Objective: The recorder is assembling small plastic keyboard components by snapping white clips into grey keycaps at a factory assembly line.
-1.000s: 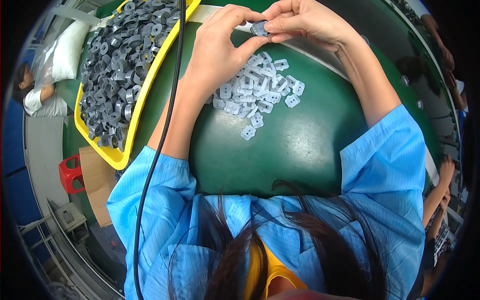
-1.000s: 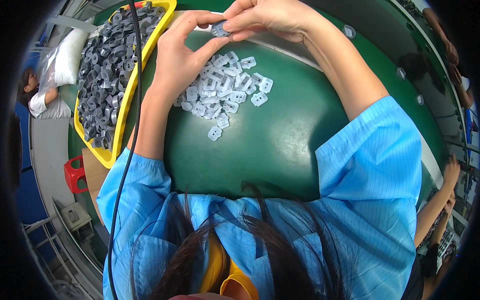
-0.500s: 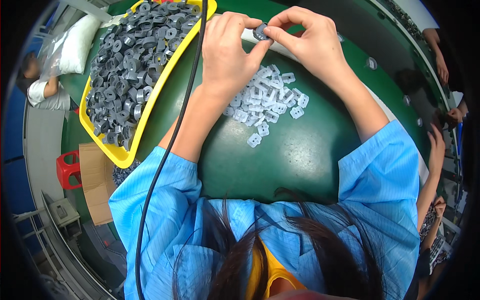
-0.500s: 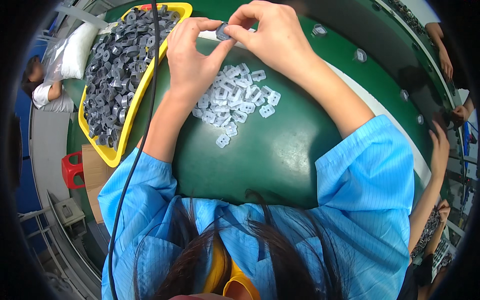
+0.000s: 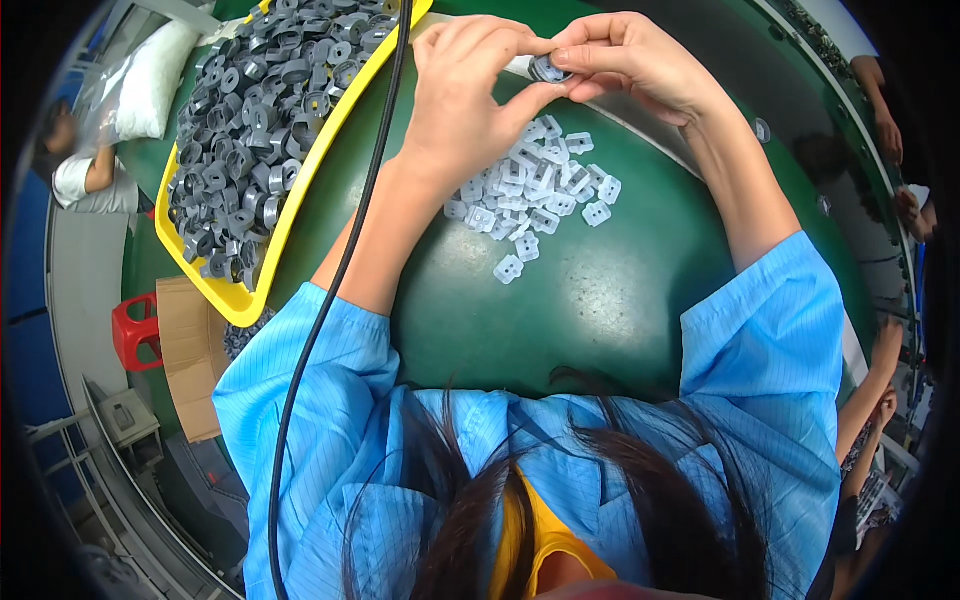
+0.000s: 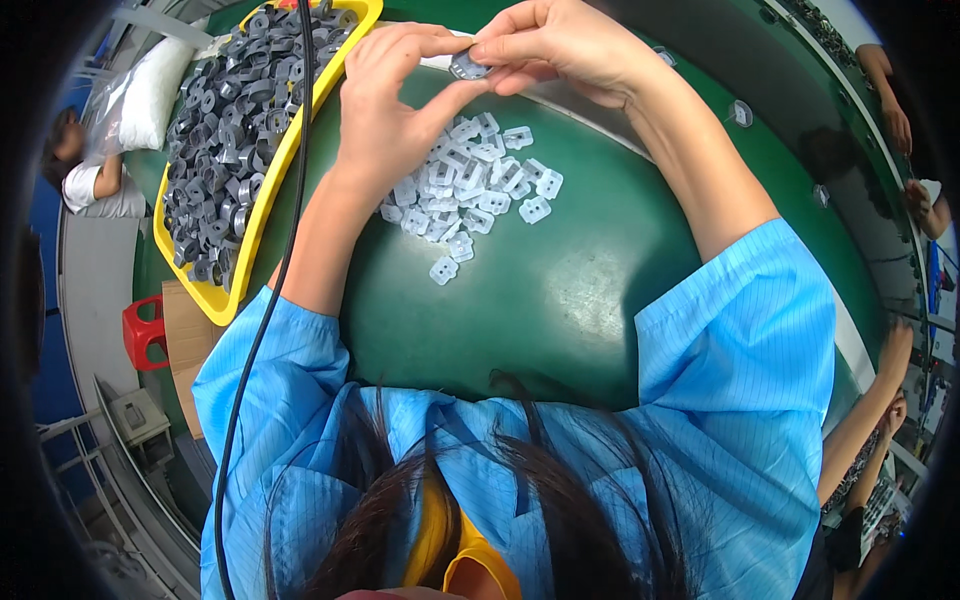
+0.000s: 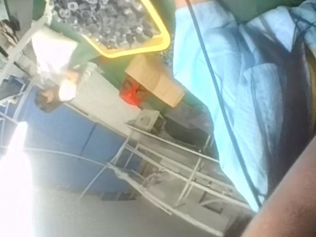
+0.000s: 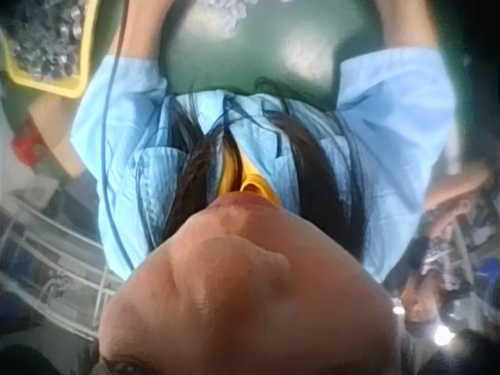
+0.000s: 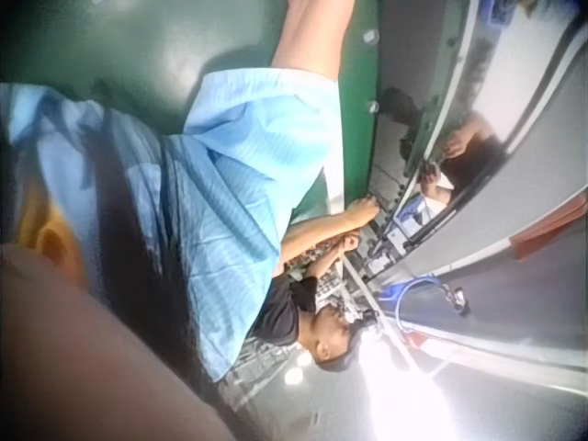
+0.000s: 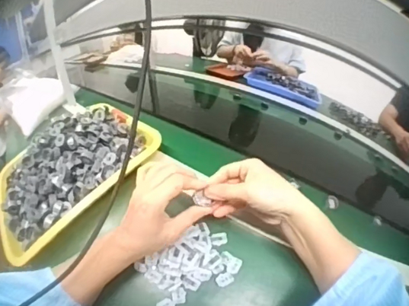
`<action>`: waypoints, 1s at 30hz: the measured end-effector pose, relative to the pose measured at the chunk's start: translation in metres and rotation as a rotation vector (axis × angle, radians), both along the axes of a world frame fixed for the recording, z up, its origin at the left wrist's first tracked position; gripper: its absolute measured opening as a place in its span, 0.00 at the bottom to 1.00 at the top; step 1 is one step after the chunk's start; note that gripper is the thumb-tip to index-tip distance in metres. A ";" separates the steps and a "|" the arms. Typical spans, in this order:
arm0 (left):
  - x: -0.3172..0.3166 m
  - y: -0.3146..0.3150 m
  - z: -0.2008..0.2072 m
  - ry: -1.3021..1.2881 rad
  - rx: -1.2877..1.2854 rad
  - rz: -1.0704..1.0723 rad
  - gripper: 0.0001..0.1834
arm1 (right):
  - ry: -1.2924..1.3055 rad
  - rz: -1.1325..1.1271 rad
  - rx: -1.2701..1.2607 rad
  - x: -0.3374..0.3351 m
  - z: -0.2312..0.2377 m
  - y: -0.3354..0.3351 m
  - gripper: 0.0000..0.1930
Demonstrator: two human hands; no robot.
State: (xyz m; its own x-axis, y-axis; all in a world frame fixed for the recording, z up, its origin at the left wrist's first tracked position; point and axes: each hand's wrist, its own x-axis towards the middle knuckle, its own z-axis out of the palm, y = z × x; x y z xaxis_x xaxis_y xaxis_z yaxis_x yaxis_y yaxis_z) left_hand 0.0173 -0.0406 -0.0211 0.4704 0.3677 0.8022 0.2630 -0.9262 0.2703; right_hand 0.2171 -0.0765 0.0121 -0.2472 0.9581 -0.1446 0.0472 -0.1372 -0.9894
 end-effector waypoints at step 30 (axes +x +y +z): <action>-0.086 0.102 0.070 0.852 -0.552 0.315 0.25 | -0.609 -0.759 0.470 0.117 -0.068 0.051 0.22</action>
